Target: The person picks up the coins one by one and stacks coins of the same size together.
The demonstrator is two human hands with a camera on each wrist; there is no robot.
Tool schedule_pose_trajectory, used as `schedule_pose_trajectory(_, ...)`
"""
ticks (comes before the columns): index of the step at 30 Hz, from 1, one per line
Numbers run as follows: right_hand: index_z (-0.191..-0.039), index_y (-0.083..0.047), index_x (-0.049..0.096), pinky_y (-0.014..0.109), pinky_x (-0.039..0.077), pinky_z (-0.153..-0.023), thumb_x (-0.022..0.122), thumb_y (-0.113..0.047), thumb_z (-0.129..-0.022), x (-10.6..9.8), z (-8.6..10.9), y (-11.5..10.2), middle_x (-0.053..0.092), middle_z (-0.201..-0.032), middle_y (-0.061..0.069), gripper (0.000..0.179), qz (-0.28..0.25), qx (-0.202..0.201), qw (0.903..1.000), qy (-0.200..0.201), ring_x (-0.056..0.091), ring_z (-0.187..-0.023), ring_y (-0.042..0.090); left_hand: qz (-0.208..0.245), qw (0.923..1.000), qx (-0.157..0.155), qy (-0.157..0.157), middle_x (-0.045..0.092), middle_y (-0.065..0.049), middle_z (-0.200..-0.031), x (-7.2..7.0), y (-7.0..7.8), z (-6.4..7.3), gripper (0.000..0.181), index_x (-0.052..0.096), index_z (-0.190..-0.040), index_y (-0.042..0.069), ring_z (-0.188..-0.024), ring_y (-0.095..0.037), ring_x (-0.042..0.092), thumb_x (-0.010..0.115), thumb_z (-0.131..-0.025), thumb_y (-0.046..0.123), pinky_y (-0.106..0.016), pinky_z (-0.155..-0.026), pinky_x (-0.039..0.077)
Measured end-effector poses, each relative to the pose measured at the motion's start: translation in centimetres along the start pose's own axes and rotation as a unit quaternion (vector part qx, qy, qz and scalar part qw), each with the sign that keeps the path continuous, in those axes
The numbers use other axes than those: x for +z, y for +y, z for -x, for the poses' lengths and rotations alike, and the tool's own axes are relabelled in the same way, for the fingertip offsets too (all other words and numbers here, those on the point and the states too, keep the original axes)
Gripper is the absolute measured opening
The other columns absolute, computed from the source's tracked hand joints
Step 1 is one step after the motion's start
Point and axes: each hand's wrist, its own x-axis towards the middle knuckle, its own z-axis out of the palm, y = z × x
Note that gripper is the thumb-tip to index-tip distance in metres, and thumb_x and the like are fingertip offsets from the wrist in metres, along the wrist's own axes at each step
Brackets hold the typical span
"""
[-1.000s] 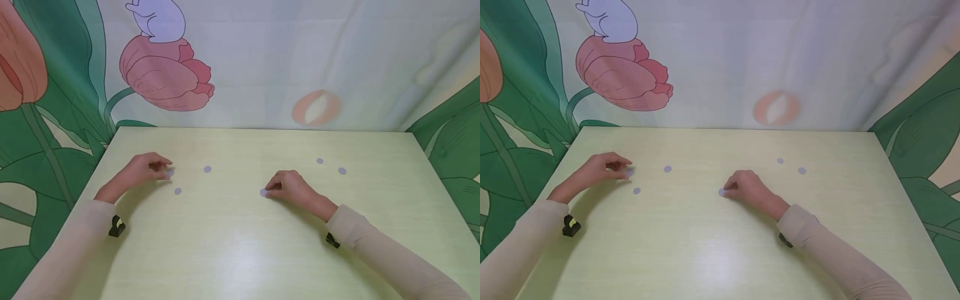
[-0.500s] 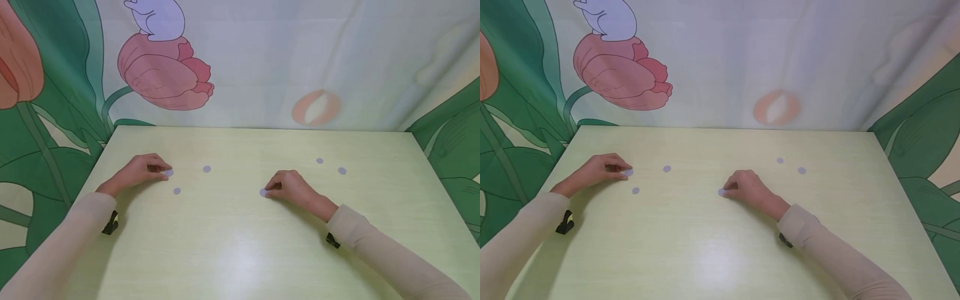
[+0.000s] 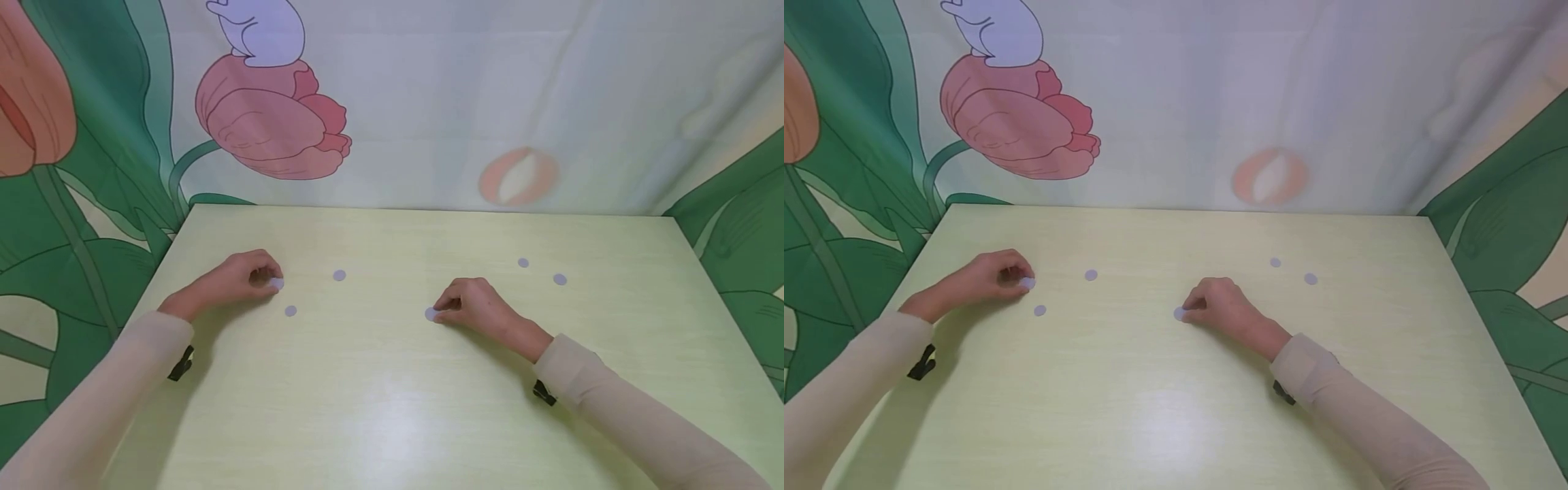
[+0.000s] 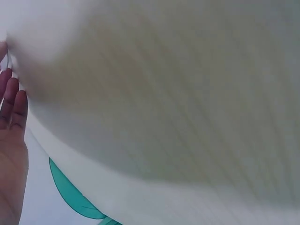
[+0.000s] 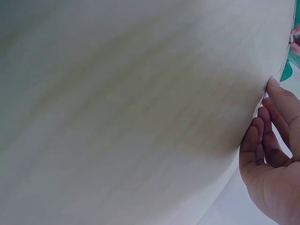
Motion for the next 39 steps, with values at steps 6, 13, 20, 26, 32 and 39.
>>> schedule_pose_trajectory(6,-0.097,-0.013,0.082,0.027,0.053,-0.076,0.085,-0.020,-0.084,0.0,-0.1,0.0,0.072,-0.092,-0.005,0.015,-0.002,0.005,1.0000,-0.002,0.063,-0.084,0.011,-0.046,0.9956,0.079,0.019,0.067,-0.002,-0.102,0.4,0.9,0.5,0.021,0.072,-0.108,0.005,-0.090,-0.017,0.061,0.076,-0.088,0.001,-0.036,-0.081,0.055)
schedule_pose_trajectory(13,-0.097,-0.013,0.082,0.027,0.052,-0.076,0.085,-0.020,-0.085,-0.2,-0.2,0.0,0.072,-0.092,-0.006,0.015,0.000,0.003,1.0000,-0.002,0.063,-0.084,0.010,-0.030,0.9975,0.064,0.012,0.069,-0.002,-0.104,0.1,1.3,0.7,0.026,0.075,-0.112,0.006,-0.090,-0.016,0.065,0.079,-0.087,0.002,-0.035,-0.082,0.057)
schedule_pose_trajectory(20,-0.097,-0.013,0.082,0.027,0.052,-0.075,0.085,-0.020,-0.085,-0.2,-0.1,0.0,0.072,-0.092,-0.006,0.015,0.000,0.007,1.0000,-0.003,0.062,-0.083,0.010,-0.008,0.9994,0.033,-0.002,0.070,0.000,-0.103,-0.1,1.1,0.5,0.027,0.076,-0.113,0.007,-0.091,-0.016,0.064,0.081,-0.087,0.008,-0.035,-0.083,0.057)
schedule_pose_trajectory(26,-0.098,-0.013,0.082,0.027,0.051,-0.076,0.085,-0.020,-0.085,-0.1,-0.1,-0.1,0.072,-0.093,-0.005,0.015,-0.003,0.012,0.9999,-0.007,0.062,-0.084,0.011,-0.003,1.0000,0.001,0.006,0.068,-0.004,-0.102,-0.2,1.3,0.5,0.026,0.073,-0.111,0.005,-0.093,-0.020,0.063,0.081,-0.088,0.014,-0.039,-0.086,0.055)
schedule_pose_trajectory(32,-0.098,-0.013,0.082,0.028,0.052,-0.077,0.084,-0.020,-0.085,-0.2,-0.1,-0.2,0.072,-0.093,-0.005,0.015,-0.010,0.016,0.9998,-0.007,0.062,-0.085,0.011,0.037,0.9968,-0.030,0.064,0.068,-0.010,-0.124,-0.4,1.6,0.7,0.034,0.070,-0.123,0.009,-0.121,-0.031,0.058,0.077,-0.092,0.020,-0.053,-0.105,0.045)
schedule_pose_trajectory(39,-0.097,-0.012,0.082,0.028,0.052,-0.077,0.084,-0.020,-0.085,-0.1,0.0,0.0,0.072,-0.093,-0.005,0.015,-0.014,0.012,0.9998,-0.005,0.063,-0.085,0.011,0.040,0.9931,-0.003,0.111,0.070,-0.006,-0.129,-0.5,2.1,0.5,0.036,0.072,-0.126,0.013,-0.129,-0.028,0.057,0.078,-0.092,0.021,-0.052,-0.108,0.043)
